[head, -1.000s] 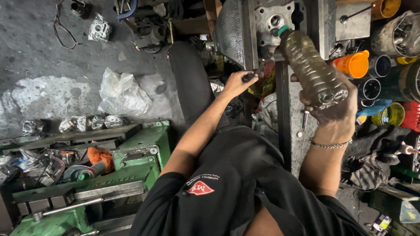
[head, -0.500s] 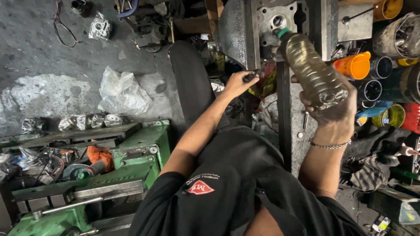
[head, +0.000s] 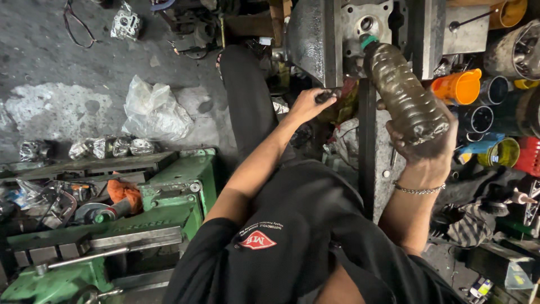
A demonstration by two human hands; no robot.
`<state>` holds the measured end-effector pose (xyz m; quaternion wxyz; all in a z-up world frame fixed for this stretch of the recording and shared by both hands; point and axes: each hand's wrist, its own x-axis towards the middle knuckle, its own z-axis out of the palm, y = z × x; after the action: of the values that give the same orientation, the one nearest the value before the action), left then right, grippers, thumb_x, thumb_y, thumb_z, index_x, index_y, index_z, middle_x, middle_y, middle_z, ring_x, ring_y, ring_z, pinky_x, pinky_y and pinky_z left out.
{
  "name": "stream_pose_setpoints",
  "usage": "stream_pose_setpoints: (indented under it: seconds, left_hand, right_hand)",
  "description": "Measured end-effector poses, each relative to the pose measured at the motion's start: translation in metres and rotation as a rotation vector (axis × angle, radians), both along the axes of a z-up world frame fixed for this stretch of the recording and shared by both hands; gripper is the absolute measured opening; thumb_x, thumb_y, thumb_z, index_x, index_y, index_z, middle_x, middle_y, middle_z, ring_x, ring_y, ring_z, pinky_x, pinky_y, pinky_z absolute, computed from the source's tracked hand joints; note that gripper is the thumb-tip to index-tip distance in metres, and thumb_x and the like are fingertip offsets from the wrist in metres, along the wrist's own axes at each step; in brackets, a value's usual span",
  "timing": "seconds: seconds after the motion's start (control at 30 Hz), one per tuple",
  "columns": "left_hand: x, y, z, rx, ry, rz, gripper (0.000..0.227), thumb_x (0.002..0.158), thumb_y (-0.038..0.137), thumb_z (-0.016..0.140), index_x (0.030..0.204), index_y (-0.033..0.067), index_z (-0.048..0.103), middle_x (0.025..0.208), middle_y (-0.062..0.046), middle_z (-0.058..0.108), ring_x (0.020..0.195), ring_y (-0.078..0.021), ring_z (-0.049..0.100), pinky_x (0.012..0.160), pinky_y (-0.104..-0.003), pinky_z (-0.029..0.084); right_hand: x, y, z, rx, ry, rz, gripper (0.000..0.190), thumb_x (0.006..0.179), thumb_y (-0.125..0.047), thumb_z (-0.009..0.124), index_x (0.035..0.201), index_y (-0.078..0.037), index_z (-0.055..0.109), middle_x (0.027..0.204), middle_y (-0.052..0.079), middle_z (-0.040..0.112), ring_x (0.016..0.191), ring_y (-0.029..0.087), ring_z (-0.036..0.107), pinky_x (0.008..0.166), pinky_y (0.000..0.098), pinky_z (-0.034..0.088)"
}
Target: The person pours liquid from a plastic bottle onto a metal engine part clamped in a vise, then repeatedly scrubs and wipes the surface with a cloth. The person continues to rub and wipe the part, occasionally adjusting the cloth, and finishes by wiping their hands.
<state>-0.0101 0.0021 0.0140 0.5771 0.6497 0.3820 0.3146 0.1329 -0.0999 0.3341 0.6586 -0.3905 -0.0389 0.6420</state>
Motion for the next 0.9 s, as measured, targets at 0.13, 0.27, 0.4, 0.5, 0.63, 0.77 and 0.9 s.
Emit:
stream_pose_setpoints:
  seconds: [0.13, 0.27, 0.4, 0.5, 0.63, 0.77, 0.9]
  left_hand:
    - [-0.004, 0.001, 0.0, -0.037, 0.005, -0.03, 0.053, 0.084, 0.048, 0.078, 0.109, 0.0022, 0.075, 0.097, -0.016, 0.077, 0.081, -0.0257, 0.076, 0.072, -0.035, 0.058]
    - [-0.002, 0.0, -0.002, 0.01, 0.034, -0.022, 0.051, 0.085, 0.048, 0.078, 0.11, 0.0037, 0.077, 0.094, -0.017, 0.077, 0.08, -0.0268, 0.075, 0.074, -0.034, 0.057]
    - [-0.001, -0.003, -0.005, 0.141, -0.024, 0.02, 0.05, 0.087, 0.045, 0.082, 0.112, 0.0023, 0.076, 0.099, -0.017, 0.077, 0.09, -0.026, 0.076, 0.081, -0.033, 0.058]
    - [0.002, -0.004, -0.006, 0.005, 0.001, -0.003, 0.048, 0.084, 0.042, 0.081, 0.113, 0.0032, 0.075, 0.1, -0.014, 0.076, 0.081, -0.0208, 0.076, 0.075, -0.031, 0.06]
    - [0.004, -0.002, -0.012, 0.058, -0.085, 0.0, 0.039, 0.086, 0.033, 0.085, 0.111, 0.004, 0.077, 0.101, -0.011, 0.08, 0.085, -0.0186, 0.076, 0.08, -0.032, 0.06]
    - [0.005, -0.005, -0.015, 0.132, -0.022, 0.045, 0.04, 0.08, 0.026, 0.091, 0.108, 0.003, 0.075, 0.099, -0.011, 0.078, 0.083, -0.0195, 0.074, 0.077, -0.032, 0.059]
    - [0.004, -0.006, -0.007, 0.263, -0.049, 0.096, 0.035, 0.081, 0.018, 0.091, 0.106, 0.0016, 0.073, 0.101, -0.012, 0.076, 0.09, -0.0212, 0.073, 0.081, -0.033, 0.057]
  right_hand:
    - [-0.001, -0.005, -0.003, 0.263, -0.014, 0.004, 0.049, 0.111, -0.029, 0.047, 0.139, 0.012, 0.048, 0.116, 0.04, 0.065, 0.071, 0.035, 0.071, 0.054, 0.034, 0.059]
    - [0.023, -0.028, -0.013, 0.508, -0.093, -0.131, 0.063, 0.091, -0.042, 0.052, 0.138, 0.0, 0.044, 0.122, 0.027, 0.063, 0.074, 0.031, 0.07, 0.063, 0.0382, 0.059]
    - [0.081, -0.071, -0.032, 0.55, -0.251, -0.362, 0.071, 0.079, -0.058, 0.062, 0.137, -0.023, 0.041, 0.131, 0.007, 0.062, 0.097, 0.03, 0.069, 0.089, 0.0479, 0.063]
    - [0.128, -0.1, -0.049, 0.458, -0.526, -0.372, 0.07, 0.092, -0.054, 0.064, 0.144, -0.012, 0.043, 0.131, 0.014, 0.058, 0.102, 0.029, 0.064, 0.091, 0.0448, 0.058]
    - [0.157, -0.12, -0.077, 0.258, -0.977, -0.449, 0.065, 0.107, -0.038, 0.074, 0.156, -0.005, 0.046, 0.136, 0.018, 0.054, 0.115, 0.027, 0.06, 0.1, 0.0439, 0.055]
    - [0.146, -0.113, -0.111, 0.061, -1.27, -0.641, 0.074, 0.103, 0.001, 0.081, 0.159, -0.011, 0.034, 0.15, 0.012, 0.052, 0.132, 0.021, 0.061, 0.116, 0.0374, 0.054]
    - [0.144, -0.079, -0.13, 0.155, -1.433, -0.621, 0.072, 0.101, 0.011, 0.083, 0.158, -0.008, 0.044, 0.149, 0.009, 0.053, 0.135, 0.018, 0.053, 0.119, 0.0306, 0.043]
